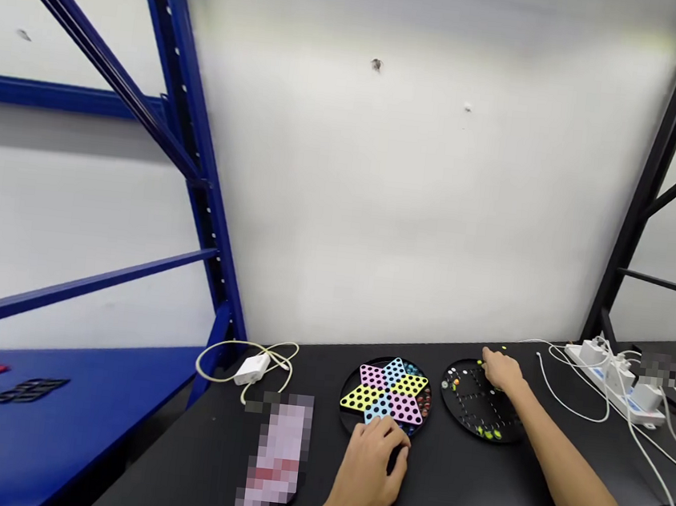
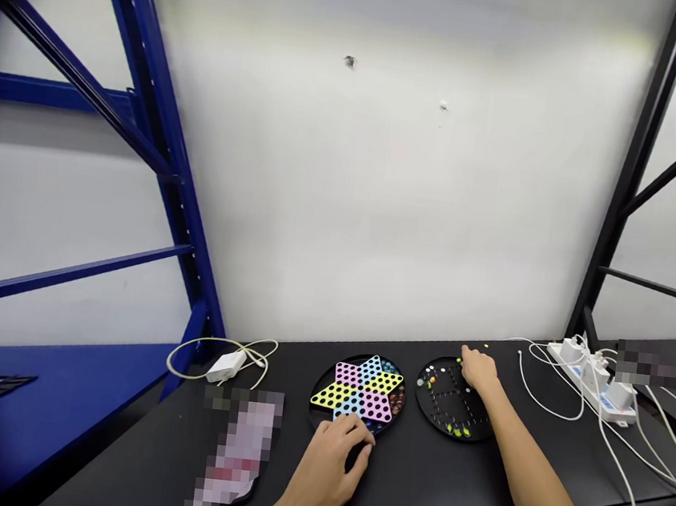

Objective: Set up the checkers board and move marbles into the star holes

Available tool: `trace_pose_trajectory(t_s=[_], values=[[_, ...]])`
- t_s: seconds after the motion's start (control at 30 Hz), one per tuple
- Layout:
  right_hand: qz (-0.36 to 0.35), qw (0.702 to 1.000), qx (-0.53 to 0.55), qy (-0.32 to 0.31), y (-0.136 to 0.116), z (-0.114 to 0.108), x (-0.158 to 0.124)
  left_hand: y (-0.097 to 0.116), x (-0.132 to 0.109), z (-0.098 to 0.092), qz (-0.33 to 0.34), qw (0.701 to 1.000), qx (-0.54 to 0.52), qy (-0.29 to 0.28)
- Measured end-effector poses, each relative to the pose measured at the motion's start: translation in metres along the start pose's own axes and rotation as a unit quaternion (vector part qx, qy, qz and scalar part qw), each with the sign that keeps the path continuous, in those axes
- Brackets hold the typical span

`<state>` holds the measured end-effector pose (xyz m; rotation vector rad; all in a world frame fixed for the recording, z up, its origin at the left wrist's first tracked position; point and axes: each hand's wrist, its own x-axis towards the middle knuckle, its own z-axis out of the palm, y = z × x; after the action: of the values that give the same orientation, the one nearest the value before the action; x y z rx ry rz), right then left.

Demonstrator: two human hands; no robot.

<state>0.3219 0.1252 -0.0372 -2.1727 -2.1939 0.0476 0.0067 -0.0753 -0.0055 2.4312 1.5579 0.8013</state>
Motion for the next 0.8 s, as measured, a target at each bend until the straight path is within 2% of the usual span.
trace_pose_trajectory(t_s=[0.1, 0.17, 0.2, 0.23, 0.3, 0.33, 0.37, 0.4, 0.43, 0.47, 0.5, 0.53, 0.6, 0.63, 0.67, 0.73, 0.8], values=[[0.026, 0.995, 0.085, 0.041, 0.003, 0.001, -0.002, -0.001, 0.000, -0.001, -0.003, 0.999, -0.026, 0.031], [0.044, 0.963, 0.255, 0.078, 0.002, -0.002, -0.004, -0.003, 0.001, -0.002, -0.009, 0.996, -0.045, 0.073], [0.041, 0.925, 0.369, 0.080, -0.002, -0.005, -0.006, -0.005, 0.001, -0.002, -0.014, 0.994, -0.055, 0.099], [0.029, 0.869, 0.489, 0.066, -0.007, -0.009, -0.008, -0.007, 0.001, -0.002, -0.019, 0.990, -0.064, 0.124], [-0.005, 0.721, 0.693, 0.002, -0.024, -0.019, -0.014, -0.011, 0.000, -0.003, -0.029, 0.981, -0.082, 0.171], [-0.019, 0.651, 0.758, -0.035, -0.036, -0.024, -0.017, -0.013, 0.000, -0.003, -0.032, 0.977, -0.088, 0.192], [-0.029, 0.596, 0.800, -0.059, -0.050, -0.028, -0.020, -0.015, 0.000, -0.003, -0.034, 0.972, -0.094, 0.212], [-0.029, 0.560, 0.824, -0.076, -0.066, -0.031, -0.023, -0.016, -0.001, -0.003, -0.034, 0.968, -0.099, 0.230], [-0.022, 0.540, 0.837, -0.082, -0.083, -0.033, -0.026, -0.017, -0.001, -0.003, -0.032, 0.963, -0.107, 0.247], [-0.010, 0.536, 0.841, -0.077, -0.103, -0.032, -0.029, -0.018, -0.001, -0.004, -0.028, 0.956, -0.119, 0.265], [-0.004, 0.549, 0.832, -0.081, -0.123, -0.030, -0.033, -0.018, 0.000, -0.005, -0.024, 0.949, -0.137, 0.282], [-0.002, 0.578, 0.811, -0.087, -0.145, -0.027, -0.037, -0.019, 0.000, -0.006, -0.023, 0.940, -0.158, 0.300], [-0.045, 0.659, 0.747, -0.070, -0.188, -0.018, -0.050, -0.019, 0.001, -0.008, -0.031, 0.918, -0.198, 0.341], [-0.079, 0.713, 0.696, -0.033, -0.208, -0.015, -0.057, -0.020, 0.002, -0.010, -0.039, 0.907, -0.213, 0.362], [-0.132, 0.768, 0.626, 0.022, -0.227, -0.012, -0.066, -0.020, 0.002, -0.012, -0.044, 0.896, -0.224, 0.381], [-0.233, 0.852, 0.459, 0.098, -0.257, -0.009, -0.083, -0.020, 0.003, -0.014, -0.040, 0.878, -0.240, 0.413], [-0.288, 0.908, 0.289, 0.101, -0.278, -0.008, -0.097, -0.019, 0.003, -0.017, -0.019, 0.863, -0.253, 0.438]])
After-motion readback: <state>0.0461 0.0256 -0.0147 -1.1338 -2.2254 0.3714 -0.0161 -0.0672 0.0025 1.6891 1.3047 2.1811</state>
